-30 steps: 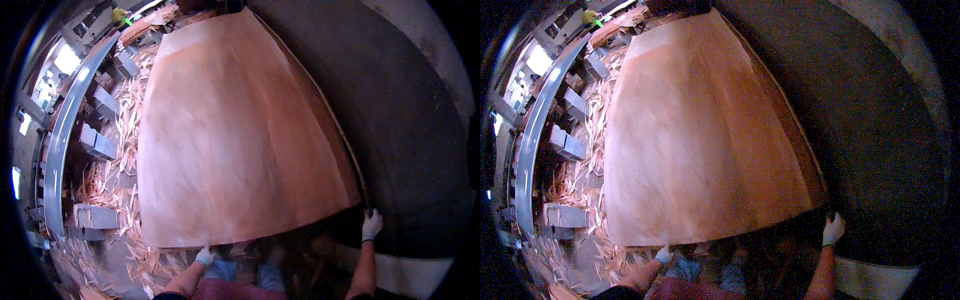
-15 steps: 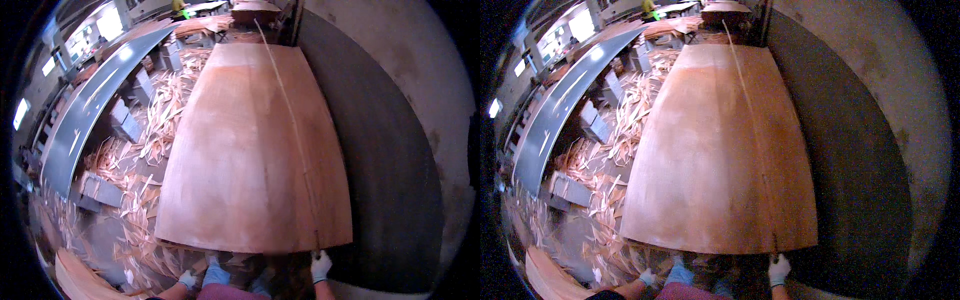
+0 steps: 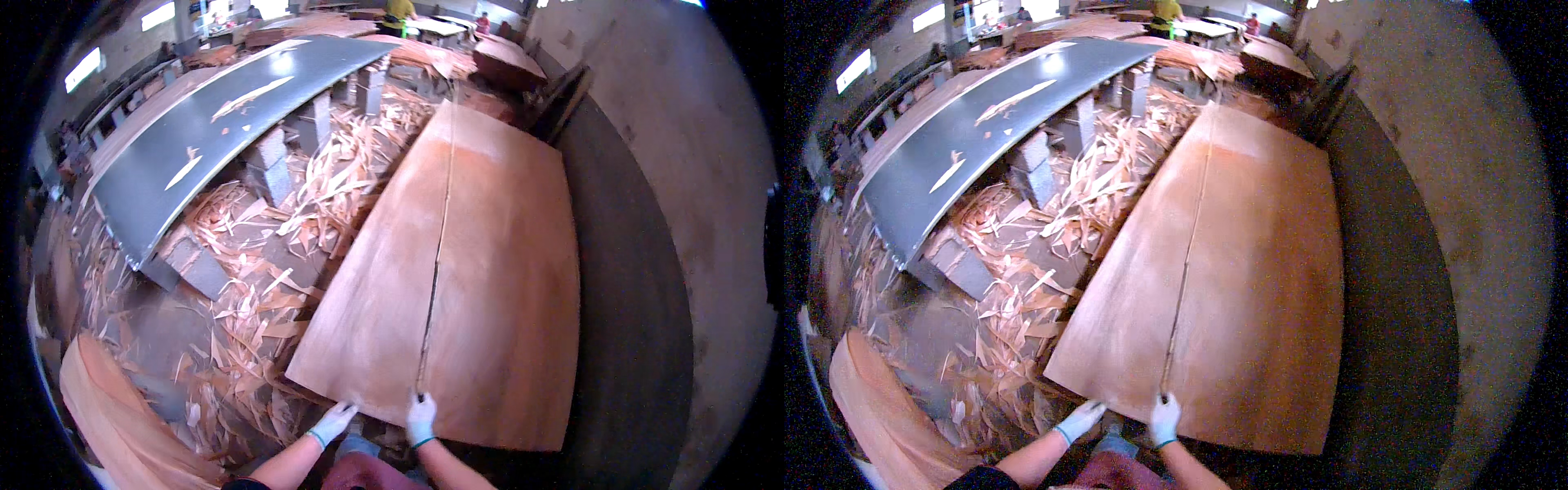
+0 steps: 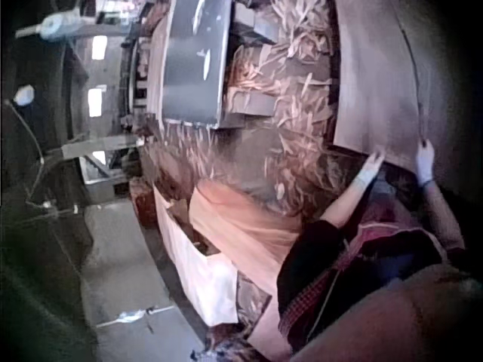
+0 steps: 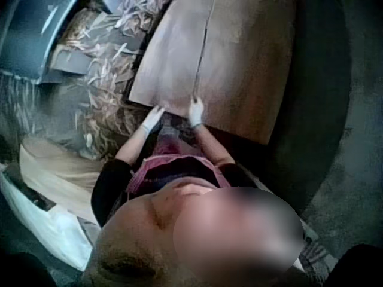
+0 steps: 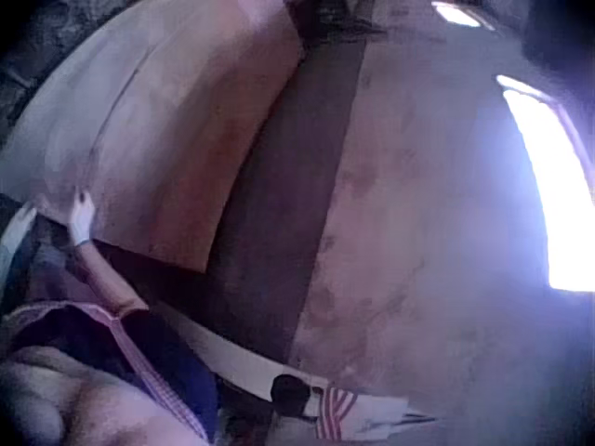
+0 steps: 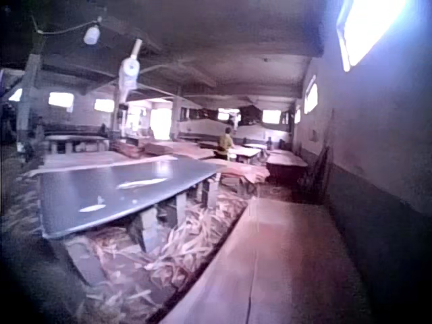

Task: The person organizes and tapes thin wood veneer sheets by hand, using a utility knife to trim edges and applying small pieces of tape to secure the sheets together before stacking them.

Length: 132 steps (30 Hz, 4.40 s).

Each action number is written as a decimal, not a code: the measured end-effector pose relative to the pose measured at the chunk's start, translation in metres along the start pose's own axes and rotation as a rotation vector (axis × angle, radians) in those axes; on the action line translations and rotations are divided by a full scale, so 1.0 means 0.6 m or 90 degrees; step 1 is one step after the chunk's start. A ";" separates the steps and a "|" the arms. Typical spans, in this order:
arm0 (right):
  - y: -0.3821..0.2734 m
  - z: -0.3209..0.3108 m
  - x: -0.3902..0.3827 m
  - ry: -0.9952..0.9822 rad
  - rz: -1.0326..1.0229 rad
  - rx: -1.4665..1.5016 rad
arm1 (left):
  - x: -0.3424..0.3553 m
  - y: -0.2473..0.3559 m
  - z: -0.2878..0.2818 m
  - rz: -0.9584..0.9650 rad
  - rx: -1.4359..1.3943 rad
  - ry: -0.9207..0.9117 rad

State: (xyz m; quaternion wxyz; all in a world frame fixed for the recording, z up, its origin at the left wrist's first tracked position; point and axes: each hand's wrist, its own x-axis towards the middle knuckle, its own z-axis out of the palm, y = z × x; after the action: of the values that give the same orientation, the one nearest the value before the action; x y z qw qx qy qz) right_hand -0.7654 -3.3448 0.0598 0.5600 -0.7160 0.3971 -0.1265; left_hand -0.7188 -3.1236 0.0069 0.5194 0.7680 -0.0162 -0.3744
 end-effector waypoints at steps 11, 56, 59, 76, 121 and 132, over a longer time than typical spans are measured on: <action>-0.225 0.025 -0.224 -0.468 -0.325 -0.153 | -0.135 0.395 -0.150 0.055 -0.230 -0.073; -0.783 1.680 -0.538 -0.738 0.122 0.184 | -0.476 -0.179 -1.707 0.184 0.516 0.515; -0.839 1.792 -0.571 -0.632 0.149 0.215 | -0.565 -0.201 -1.831 0.062 0.387 0.444; -0.908 2.330 -0.721 -0.677 -0.447 -0.195 | -0.294 -0.230 -2.496 0.306 0.226 0.254; -1.283 3.092 -0.644 -0.443 0.247 0.253 | -0.139 -0.103 -3.365 0.418 -0.270 0.346; -1.202 3.049 -0.718 -0.457 0.268 0.306 | -0.222 -0.112 -3.284 0.316 -0.383 -0.052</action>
State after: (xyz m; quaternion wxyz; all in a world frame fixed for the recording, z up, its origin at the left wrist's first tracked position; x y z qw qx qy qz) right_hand 0.4060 -1.7140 0.2009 0.8248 -0.4687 0.2749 0.1566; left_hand 0.3268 -1.4897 0.3818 0.7951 0.5384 -0.1114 -0.2558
